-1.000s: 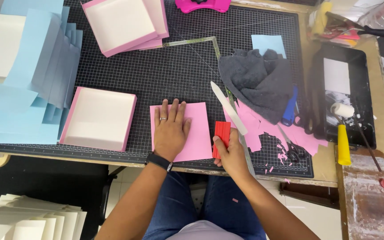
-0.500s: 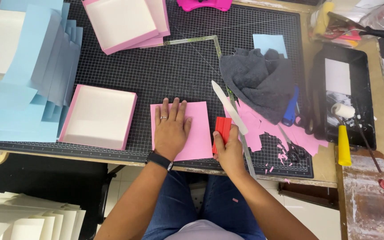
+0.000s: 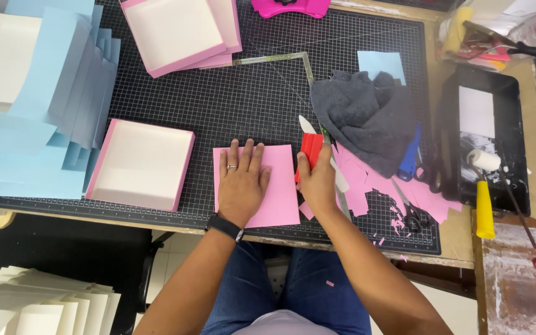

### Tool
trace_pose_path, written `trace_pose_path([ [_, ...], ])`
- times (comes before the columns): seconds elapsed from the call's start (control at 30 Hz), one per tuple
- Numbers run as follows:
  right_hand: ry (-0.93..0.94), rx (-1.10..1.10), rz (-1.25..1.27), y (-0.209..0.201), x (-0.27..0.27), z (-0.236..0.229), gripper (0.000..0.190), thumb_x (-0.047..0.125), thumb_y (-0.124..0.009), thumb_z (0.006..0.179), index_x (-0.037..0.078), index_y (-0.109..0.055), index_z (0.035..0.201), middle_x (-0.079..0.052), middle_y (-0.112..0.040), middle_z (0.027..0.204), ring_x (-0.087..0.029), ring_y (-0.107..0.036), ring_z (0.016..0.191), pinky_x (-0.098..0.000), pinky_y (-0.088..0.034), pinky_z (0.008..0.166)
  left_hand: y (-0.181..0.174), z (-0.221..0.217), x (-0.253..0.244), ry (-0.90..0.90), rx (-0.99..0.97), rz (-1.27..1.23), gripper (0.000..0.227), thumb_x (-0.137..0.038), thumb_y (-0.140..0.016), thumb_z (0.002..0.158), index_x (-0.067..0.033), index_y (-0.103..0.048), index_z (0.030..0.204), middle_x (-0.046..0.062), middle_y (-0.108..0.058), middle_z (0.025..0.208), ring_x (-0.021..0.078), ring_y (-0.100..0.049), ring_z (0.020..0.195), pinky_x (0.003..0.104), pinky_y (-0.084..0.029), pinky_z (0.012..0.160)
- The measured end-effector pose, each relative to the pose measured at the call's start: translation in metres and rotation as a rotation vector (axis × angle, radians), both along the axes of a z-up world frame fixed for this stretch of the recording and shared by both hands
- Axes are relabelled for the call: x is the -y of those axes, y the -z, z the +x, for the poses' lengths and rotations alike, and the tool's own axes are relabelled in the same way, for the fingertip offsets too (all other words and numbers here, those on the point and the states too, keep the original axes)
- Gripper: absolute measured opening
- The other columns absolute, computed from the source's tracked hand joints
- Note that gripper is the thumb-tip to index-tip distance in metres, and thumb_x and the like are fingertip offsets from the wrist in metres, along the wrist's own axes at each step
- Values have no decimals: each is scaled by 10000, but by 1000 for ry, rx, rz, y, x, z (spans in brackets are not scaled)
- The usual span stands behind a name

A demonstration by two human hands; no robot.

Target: Assembling small pink cardboard boxes by creasing and folding

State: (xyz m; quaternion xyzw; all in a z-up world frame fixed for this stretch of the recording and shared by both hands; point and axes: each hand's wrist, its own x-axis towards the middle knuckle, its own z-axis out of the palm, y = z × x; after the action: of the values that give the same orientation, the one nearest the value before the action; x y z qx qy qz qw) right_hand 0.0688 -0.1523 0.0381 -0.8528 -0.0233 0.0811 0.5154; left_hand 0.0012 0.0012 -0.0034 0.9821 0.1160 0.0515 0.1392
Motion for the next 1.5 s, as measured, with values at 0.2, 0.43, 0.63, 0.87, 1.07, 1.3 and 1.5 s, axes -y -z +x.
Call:
trace_pose_path([
  [0.2, 16, 87, 7, 17, -11, 31, 326, 235, -553, 1022, 23, -439, 1241, -168, -659, 697, -244, -662, 470, -307, -579, 385, -1, 1, -1, 6, -44, -19, 589, -470, -372, 1074, -220, -349, 1606, 56, -335, 1656, 353, -143, 1572, 548, -9, 1271],
  [0.43, 39, 126, 16, 12, -24, 46, 304, 227, -565, 1014, 31, -455, 1218, -169, -665, 684, -242, -663, 462, -301, -575, 377, -8, 0, 0, 14, -47, -49, 584, -452, -381, 1079, -198, -355, 1604, 74, -348, 1647, 365, -140, 1570, 553, -25, 1267],
  [0.63, 51, 141, -29, 15, -32, 60, 281, 245, -551, 1019, 63, -438, 1201, -156, -672, 737, -245, -682, 478, -288, -595, 385, -9, -1, -1, 23, -39, -54, 589, -443, -390, 1076, -191, -345, 1607, 84, -341, 1649, 372, -130, 1570, 551, -26, 1267],
  [0.87, 71, 236, -247, 64, -30, 87, 387, 354, -595, 1026, 118, -420, 1278, -281, -698, 857, -481, -717, 860, -584, -570, 732, -7, -1, -1, 17, -35, -58, 593, -454, -383, 1076, -190, -349, 1605, 84, -348, 1647, 374, -136, 1571, 553, -27, 1268],
  [1.07, 47, 107, 77, 5, -26, 61, 264, 252, -586, 1028, 91, -446, 1185, -181, -684, 659, -275, -707, 511, -329, -624, 456, -4, 1, -3, 24, -19, -48, 595, -456, -376, 1076, -191, -342, 1607, 85, -345, 1646, 379, -138, 1569, 559, -36, 1266],
  [1.3, 26, 93, 87, 1, -22, 50, 239, 249, -595, 1022, 87, -469, 1145, -162, -656, 540, -252, -683, 443, -325, -605, 413, -4, -1, -1, 23, 0, -36, 594, -460, -383, 1075, -190, -357, 1604, 80, -357, 1641, 376, -153, 1566, 554, -48, 1267],
  [1.5, 53, 121, 84, 12, -26, 53, 268, 239, -602, 1018, 76, -460, 1177, -187, -675, 648, -247, -679, 474, -313, -608, 409, -5, -1, -2, 27, 9, -32, 592, -453, -400, 1072, -186, -363, 1599, 94, -367, 1633, 387, -168, 1560, 564, -58, 1264],
])
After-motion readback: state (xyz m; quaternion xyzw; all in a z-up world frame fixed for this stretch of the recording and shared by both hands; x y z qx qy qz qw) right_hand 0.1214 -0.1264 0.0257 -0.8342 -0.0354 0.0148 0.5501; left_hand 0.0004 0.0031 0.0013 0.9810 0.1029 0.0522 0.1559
